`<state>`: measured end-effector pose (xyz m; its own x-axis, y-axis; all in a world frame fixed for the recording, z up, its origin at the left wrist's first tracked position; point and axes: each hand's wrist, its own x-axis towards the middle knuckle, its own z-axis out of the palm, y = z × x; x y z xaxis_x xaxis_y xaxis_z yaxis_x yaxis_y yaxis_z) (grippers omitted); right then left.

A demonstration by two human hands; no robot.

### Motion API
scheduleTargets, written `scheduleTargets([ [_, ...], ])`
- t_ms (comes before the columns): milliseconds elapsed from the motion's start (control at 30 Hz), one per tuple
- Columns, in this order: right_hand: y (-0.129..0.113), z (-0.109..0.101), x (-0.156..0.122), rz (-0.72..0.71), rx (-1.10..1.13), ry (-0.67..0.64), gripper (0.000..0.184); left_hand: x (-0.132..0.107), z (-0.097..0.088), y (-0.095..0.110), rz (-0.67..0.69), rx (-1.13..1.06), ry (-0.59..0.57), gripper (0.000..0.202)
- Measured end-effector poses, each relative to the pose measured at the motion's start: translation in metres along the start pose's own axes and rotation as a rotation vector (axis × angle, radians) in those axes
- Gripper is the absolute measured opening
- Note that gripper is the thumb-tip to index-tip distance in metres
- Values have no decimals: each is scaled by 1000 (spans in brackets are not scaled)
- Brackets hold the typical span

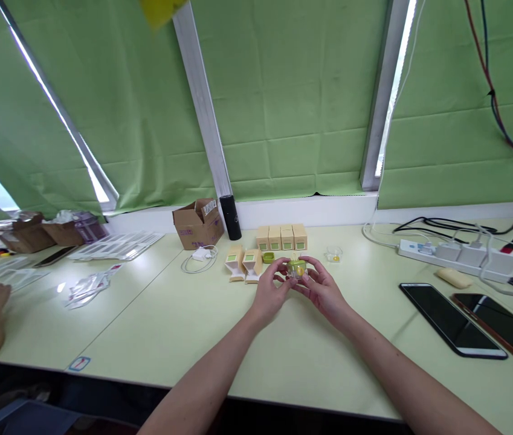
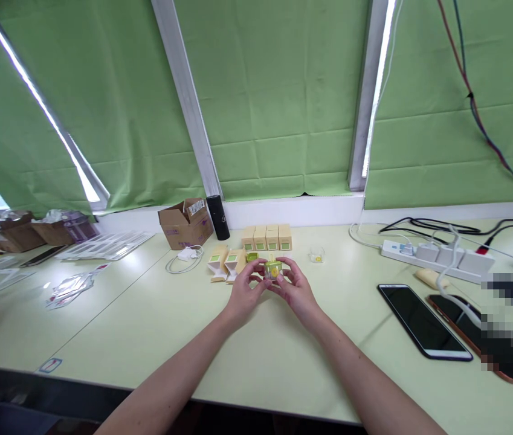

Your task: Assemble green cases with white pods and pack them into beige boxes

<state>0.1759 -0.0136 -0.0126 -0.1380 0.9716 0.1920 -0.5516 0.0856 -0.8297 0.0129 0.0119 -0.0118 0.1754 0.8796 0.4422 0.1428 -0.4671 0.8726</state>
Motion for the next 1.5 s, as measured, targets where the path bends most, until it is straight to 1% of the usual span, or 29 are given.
scheduleTargets([
  [100, 1, -1, 0, 40, 78, -4, 53, 0, 0, -2, 13, 8, 34, 44],
  [233, 3, -5, 2, 95, 187, -13, 41, -2, -2, -1, 58, -77, 20, 52],
  [333, 6, -8, 4, 81, 196, -24, 33, -3, -2, 1, 71, -100, 8, 44],
  [400, 7, -10, 4, 69, 195, -27, 31, -3, -2, 1, 72, -97, 6, 39],
  [633, 4, -9, 3, 95, 197, -12, 36, -3, -2, -4, 36, -88, 5, 35],
  [767, 2, -7, 1, 105, 186, 7, 40, -3, -3, -3, 5, -130, -24, 42],
  [967, 2, -6, 0, 85, 141, 23, 54, -2, -2, -5, -18, -137, -66, 53],
  [1067, 3, -4, 0, 61, 124, 32, 61, -1, 0, -7, -39, -151, -68, 59],
  [1167, 2, -2, -1, 44, 91, 40, 66, 1, 2, -9, -79, -214, -73, 64],
  [1267, 1, -1, -3, 35, 42, 36, 71, 3, 1, -10, -134, -339, -140, 67],
  [1367, -1, -1, -4, 28, 56, 30, 68, 5, -3, -13, -169, -453, -180, 64],
  [1500, -5, -2, -3, 38, 135, 73, 55, 6, -7, -18, -160, -524, -162, 64],
])
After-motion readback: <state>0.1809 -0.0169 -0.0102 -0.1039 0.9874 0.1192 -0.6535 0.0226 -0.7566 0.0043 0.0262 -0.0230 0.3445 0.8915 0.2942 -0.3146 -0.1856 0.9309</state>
